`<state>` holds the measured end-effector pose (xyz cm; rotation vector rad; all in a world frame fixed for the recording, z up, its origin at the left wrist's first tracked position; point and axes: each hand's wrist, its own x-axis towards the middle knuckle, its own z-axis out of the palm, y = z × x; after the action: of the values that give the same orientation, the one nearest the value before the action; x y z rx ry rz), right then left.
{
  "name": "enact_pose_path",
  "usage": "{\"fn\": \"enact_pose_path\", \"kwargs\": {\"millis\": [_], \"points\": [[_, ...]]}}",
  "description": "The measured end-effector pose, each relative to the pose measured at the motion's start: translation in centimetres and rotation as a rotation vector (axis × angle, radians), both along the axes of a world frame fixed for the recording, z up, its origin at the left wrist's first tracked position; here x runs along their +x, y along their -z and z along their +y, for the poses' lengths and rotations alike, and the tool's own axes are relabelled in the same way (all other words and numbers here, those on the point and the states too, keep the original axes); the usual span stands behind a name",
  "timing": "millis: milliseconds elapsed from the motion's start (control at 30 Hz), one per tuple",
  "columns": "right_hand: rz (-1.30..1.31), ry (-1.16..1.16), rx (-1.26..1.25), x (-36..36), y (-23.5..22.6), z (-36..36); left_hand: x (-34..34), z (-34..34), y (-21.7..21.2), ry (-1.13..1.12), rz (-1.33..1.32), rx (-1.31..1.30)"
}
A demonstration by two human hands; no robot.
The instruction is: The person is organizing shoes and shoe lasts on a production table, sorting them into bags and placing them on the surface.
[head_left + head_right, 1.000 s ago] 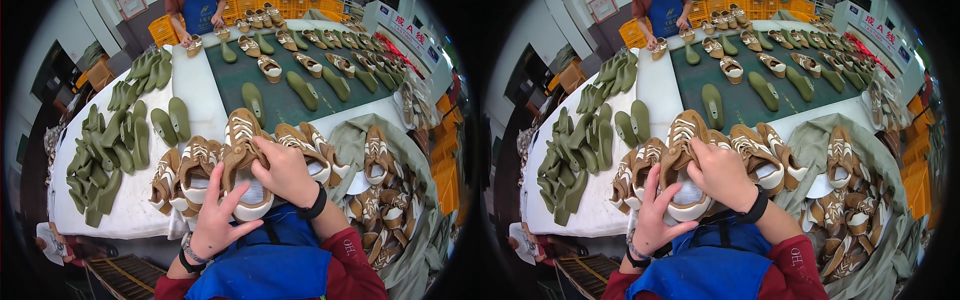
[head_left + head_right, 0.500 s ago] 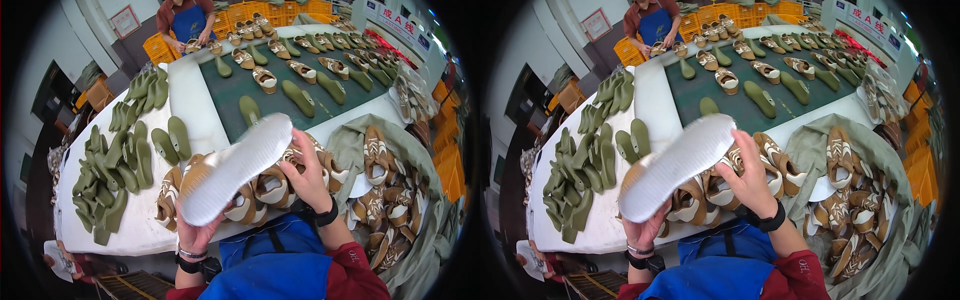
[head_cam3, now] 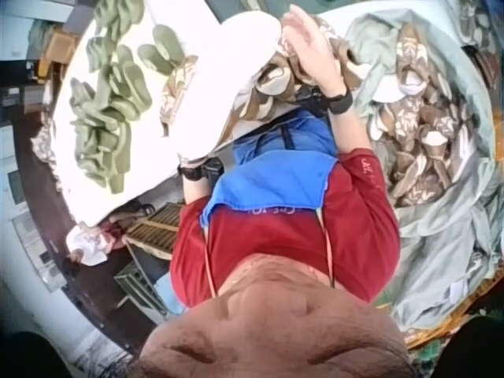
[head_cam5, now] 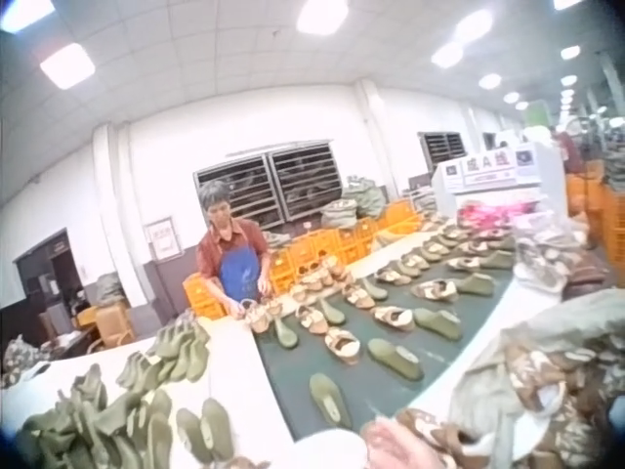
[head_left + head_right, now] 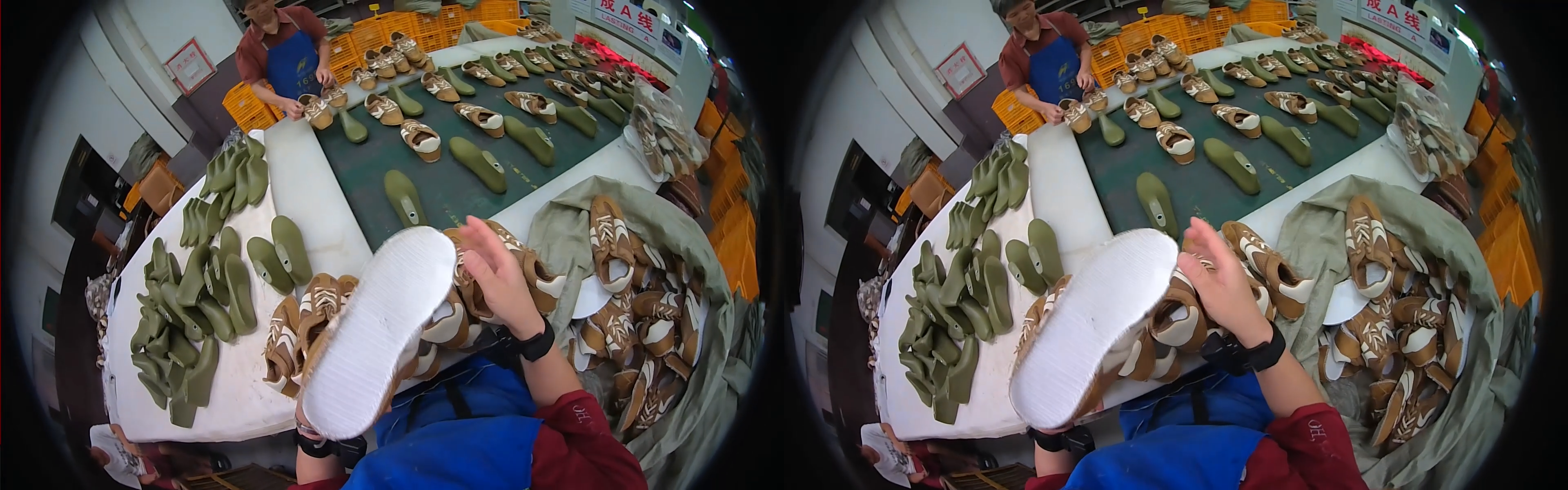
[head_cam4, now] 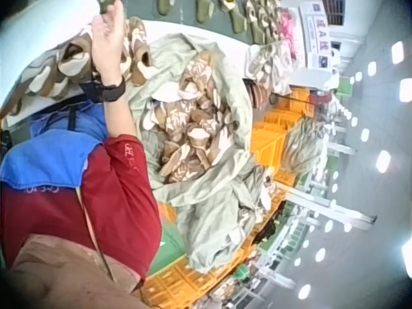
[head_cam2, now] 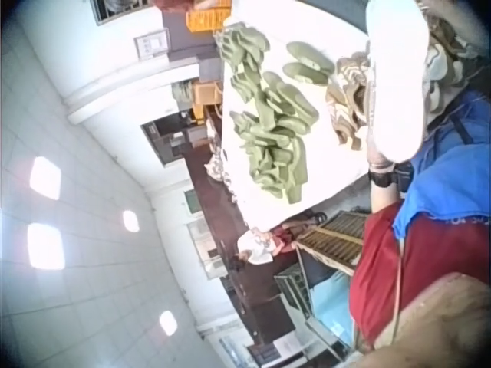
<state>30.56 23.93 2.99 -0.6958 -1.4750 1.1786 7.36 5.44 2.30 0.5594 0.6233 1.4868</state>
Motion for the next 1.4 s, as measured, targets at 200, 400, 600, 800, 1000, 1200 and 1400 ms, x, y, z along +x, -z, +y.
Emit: {"fn": "enact_pose_path", "kwargs": {"millis": [200,400,600,800,1000,1200,1400], "points": [[0.483,-0.408,-0.531,1.3,-1.0,0.4,-4.0,-0.7,2.4,-0.156,0.359,-0.219],[0.552,-0.36,-0.595,4.0,-0.9,1.3,-3.2,1.7,-5.8,0.231,0.553,-0.112],[0.382,0.021,-0.391,11.0,0.5,2.0,-5.3,15.5,-12.3,0.205,1.201,-0.113],[0.363,0.329,-0.392,17.3,2.7,1.5,-12.2,31.3,-1.7,0.167,1.599,-0.288],[0.168,0.575,-0.45,20.1,4.2,1.4,-14.6,41.7,12.2,0.064,2.23,-0.211],[-0.155,0.482,-0.442,18.9,5.6,4.5,-17.8,42.3,17.0,0.202,2.059,0.149],[-0.845,0.688,-0.075,22.7,10.9,3.4,-12.9,35.3,-0.3,0.317,1.889,-0.206]]}}
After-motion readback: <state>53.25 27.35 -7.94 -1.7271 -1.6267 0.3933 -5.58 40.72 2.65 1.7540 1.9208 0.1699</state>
